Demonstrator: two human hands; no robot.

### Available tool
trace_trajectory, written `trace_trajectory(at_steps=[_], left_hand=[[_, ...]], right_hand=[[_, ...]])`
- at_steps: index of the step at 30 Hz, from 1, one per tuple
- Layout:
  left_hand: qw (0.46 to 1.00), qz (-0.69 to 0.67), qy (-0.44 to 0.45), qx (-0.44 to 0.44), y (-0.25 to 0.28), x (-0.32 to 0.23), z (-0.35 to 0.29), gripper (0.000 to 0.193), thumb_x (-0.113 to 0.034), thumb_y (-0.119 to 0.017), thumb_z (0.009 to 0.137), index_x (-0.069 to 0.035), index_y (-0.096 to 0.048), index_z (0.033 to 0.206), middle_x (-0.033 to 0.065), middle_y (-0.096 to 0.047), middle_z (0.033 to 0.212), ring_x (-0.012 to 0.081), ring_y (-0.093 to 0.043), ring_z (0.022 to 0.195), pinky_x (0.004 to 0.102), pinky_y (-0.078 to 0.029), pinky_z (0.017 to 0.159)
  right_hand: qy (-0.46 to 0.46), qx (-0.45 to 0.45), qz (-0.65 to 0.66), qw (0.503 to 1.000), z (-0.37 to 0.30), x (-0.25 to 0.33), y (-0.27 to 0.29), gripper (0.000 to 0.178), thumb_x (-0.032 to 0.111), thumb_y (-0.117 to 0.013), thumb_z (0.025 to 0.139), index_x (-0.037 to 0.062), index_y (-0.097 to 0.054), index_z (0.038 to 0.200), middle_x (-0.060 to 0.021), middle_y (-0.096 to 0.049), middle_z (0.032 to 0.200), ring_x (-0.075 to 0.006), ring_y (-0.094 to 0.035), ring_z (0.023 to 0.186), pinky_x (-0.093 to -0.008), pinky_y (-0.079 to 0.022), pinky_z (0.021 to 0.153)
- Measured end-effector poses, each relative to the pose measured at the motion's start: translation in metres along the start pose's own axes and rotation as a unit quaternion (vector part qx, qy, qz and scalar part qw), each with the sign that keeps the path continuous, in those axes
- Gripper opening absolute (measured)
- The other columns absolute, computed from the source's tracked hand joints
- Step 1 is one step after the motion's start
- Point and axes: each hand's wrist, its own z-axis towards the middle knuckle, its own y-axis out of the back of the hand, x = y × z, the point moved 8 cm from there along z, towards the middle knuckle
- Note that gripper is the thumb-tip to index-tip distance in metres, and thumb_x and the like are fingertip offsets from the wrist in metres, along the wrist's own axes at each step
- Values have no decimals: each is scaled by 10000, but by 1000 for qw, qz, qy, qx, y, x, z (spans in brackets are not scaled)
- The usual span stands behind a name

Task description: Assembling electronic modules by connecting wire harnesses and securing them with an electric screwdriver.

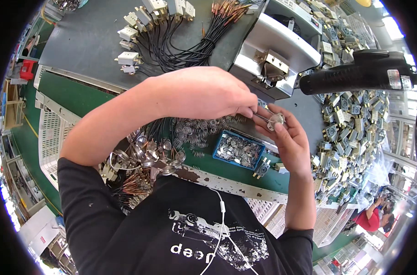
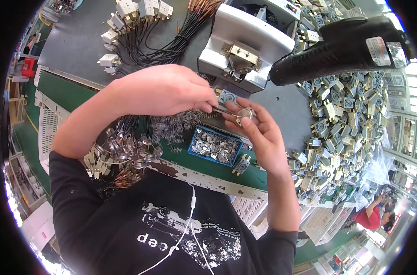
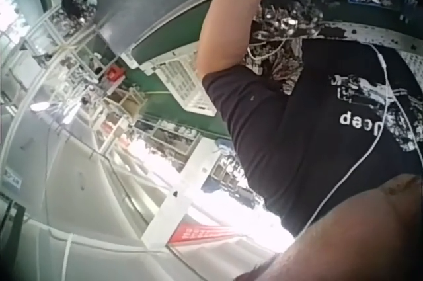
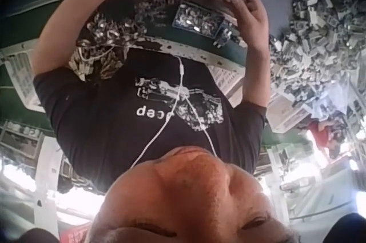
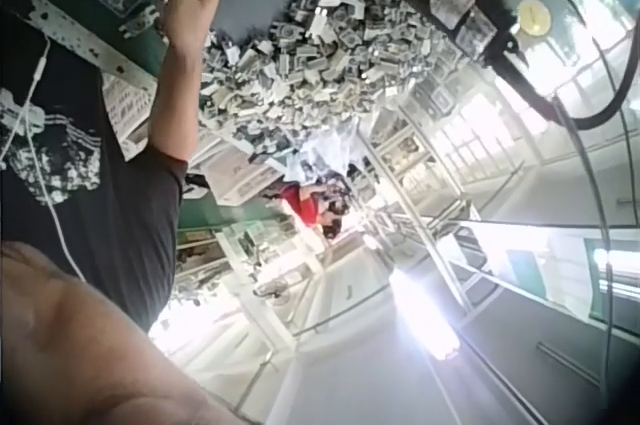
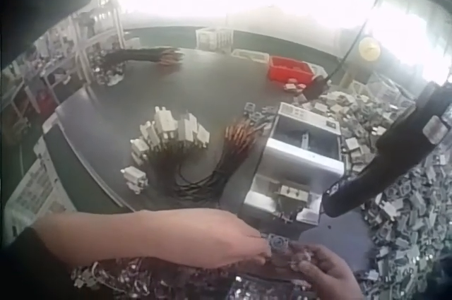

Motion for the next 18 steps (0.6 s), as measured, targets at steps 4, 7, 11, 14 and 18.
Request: trace_trajectory(at_steps=[4, 7, 11, 14, 18], left_hand=[[1000, 12, -4, -10, 5, 0, 1, 169, -199, -659, 911, -43, -663, 976, 131, -690, 883, 342, -667, 858, 426, -543, 749], [1000, 21, 5, -7, 5, 0, 0, 168, -202, -659, 913, -44, -661, 971, 131, -687, 872, 345, -665, 855, 429, -542, 748], [999, 34, 11, -5, 4, 1, 2, 169, -201, -660, 914, -39, -658, 963, 133, -684, 865, 345, -665, 855, 433, -541, 747], [999, 34, 9, -21, 2, -2, 2, 174, -200, -666, 910, -33, -658, 957, 132, -681, 863, 345, -664, 847, 436, -540, 746], [999, 16, 2, -43, -6, 1, -7, 208, -236, -629, 935, -29, -637, 919, 141, -670, 838, 351, -663, 834, 453, -535, 746]], right_hand=[[-13, 31, 92, 995, 2, -1, -5, 446, 143, -440, 1064, -63, -371, 1454, -287, -462, 1462, -370, -530, 1324, -463, -453, 1087], [4, 25, 59, 998, 5, -1, -2, 440, 138, -427, 1066, -62, -372, 1454, -291, -465, 1458, -365, -545, 1309, -460, -459, 1079], [24, 12, 53, 998, 6, -1, -1, 437, 144, -427, 1070, -62, -378, 1453, -284, -505, 1422, -348, -586, 1262, -442, -483, 1052], [41, -49, -33, 997, -2, 4, 1, 417, 140, -470, 1065, -59, -425, 1429, -266, -571, 1356, -297, -643, 1182, -389, -517, 1000], [146, -181, -234, 944, -17, 19, 0, 395, 43, -581, 1007, -48, -504, 1384, -205, -649, 1264, -222, -677, 1097, -323, -528, 961]])
